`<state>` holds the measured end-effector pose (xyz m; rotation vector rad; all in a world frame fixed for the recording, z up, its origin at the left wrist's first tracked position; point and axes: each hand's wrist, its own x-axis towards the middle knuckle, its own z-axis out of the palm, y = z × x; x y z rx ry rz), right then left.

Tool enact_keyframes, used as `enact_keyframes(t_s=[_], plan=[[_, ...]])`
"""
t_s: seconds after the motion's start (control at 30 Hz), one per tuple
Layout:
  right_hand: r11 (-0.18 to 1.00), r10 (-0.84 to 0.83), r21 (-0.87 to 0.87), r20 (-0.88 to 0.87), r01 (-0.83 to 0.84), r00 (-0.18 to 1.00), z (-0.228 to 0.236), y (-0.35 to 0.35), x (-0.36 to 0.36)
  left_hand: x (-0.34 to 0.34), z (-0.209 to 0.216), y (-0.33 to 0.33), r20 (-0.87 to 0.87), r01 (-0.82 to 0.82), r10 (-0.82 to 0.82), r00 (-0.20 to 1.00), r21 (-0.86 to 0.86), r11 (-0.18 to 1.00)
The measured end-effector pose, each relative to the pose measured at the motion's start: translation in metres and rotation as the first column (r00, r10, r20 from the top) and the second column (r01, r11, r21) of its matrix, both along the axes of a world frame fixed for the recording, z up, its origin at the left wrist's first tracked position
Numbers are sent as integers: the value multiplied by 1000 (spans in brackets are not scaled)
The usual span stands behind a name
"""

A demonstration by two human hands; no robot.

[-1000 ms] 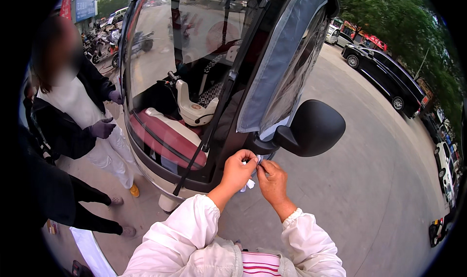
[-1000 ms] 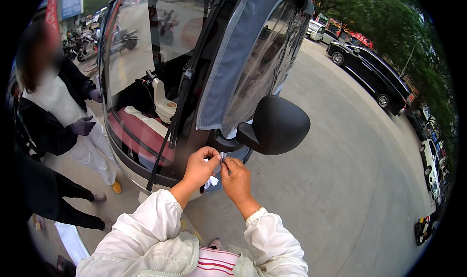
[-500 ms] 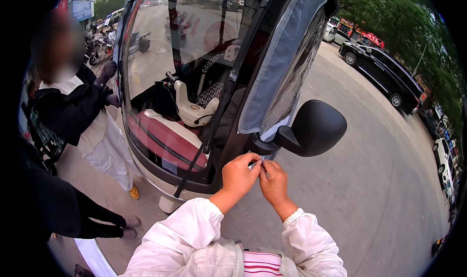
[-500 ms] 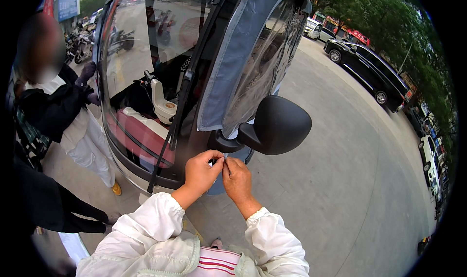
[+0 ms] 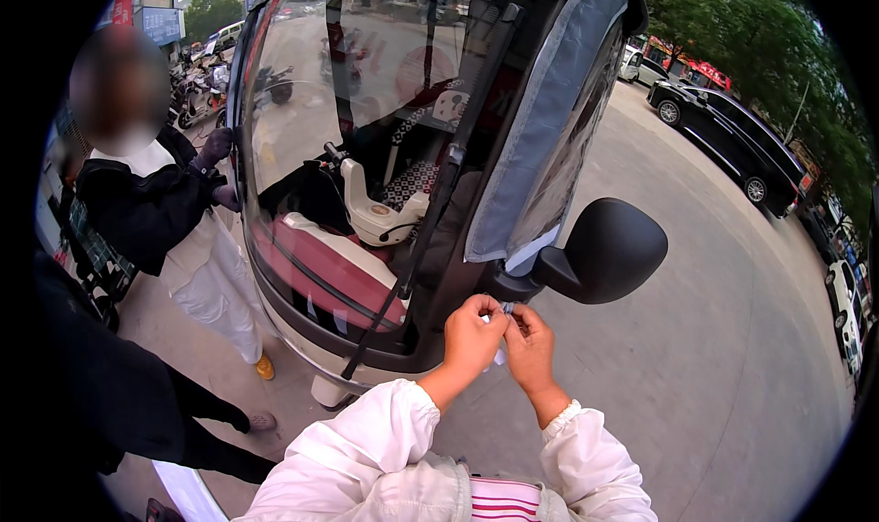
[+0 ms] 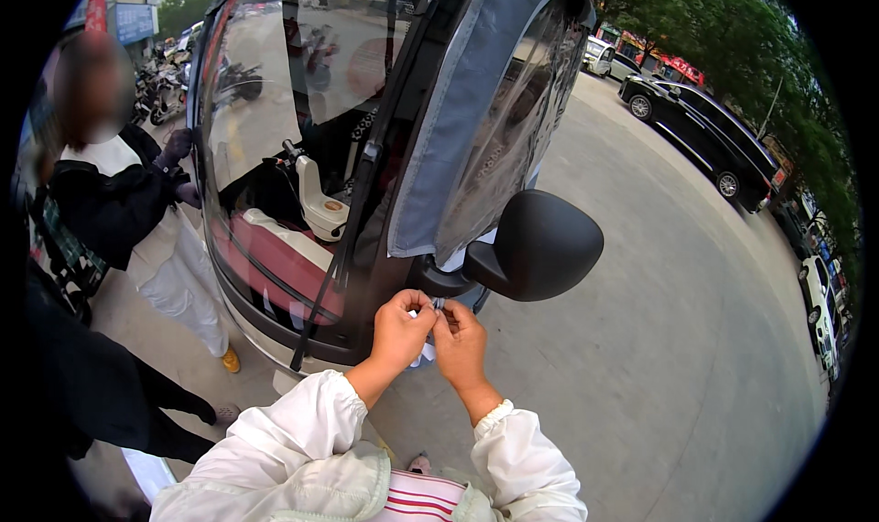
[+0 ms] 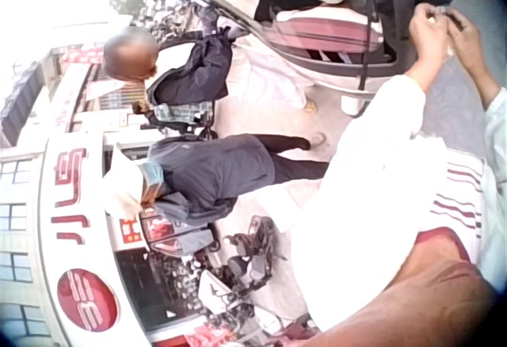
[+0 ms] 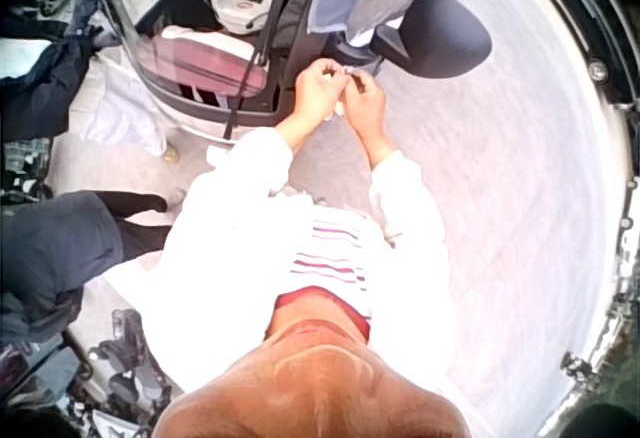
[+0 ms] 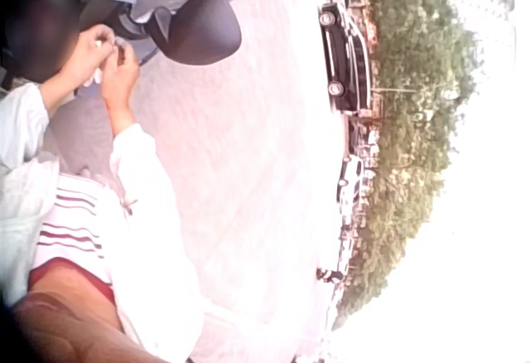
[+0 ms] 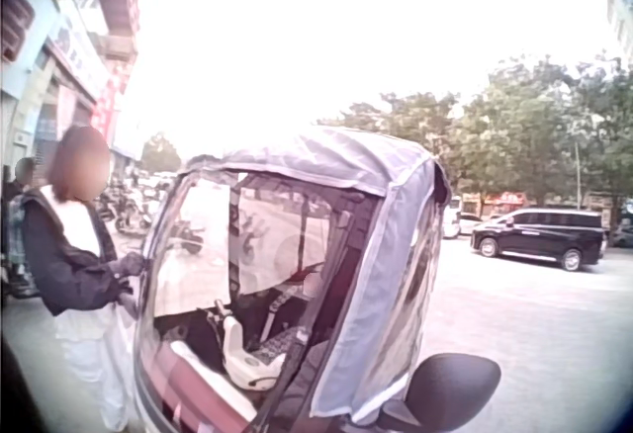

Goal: The person installs a gray weather cover onto a parked scooter. They attach the cover to the frame, secure the top and sides with straps, and fasten the lower edges around the scooter's body.

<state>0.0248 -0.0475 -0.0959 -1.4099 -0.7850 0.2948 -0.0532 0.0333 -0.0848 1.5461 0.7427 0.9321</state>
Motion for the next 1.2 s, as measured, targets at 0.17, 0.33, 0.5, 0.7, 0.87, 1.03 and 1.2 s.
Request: enact_keyframes(t_s=[0.17, 0.33, 0.5, 0.7, 0.87, 1.03, 1.2], plan=[[996, -29, -86, -90, 21, 996, 15, -1, 6, 1, 9, -1, 193, 198, -127, 973, -410, 890], [974, -72, -208, 98, 92, 993, 30, -5, 2, 2, 0, 7, 290, 300, -166, 942, -514, 804], [983, -53, -176, 29, 57, 998, 26, -6, 7, 1, -3, 11, 305, 361, -221, 926, -550, 753], [955, -84, -256, 243, 148, 966, 31, -6, 7, 5, -7, 5, 318, 319, -164, 934, -535, 782], [971, -70, -218, 129, 97, 989, 21, -4, 12, 3, -10, -4, 333, 273, -82, 939, -582, 766], [967, -13, -253, 57, 27, 998, 29, -5, 11, 7, -30, -5, 270, 90, -35, 962, -192, 977], [966, 30, -259, 14, -25, 999, 24, -7, 19, 7, -25, -5, 297, 202, -110, 949, -302, 932]])
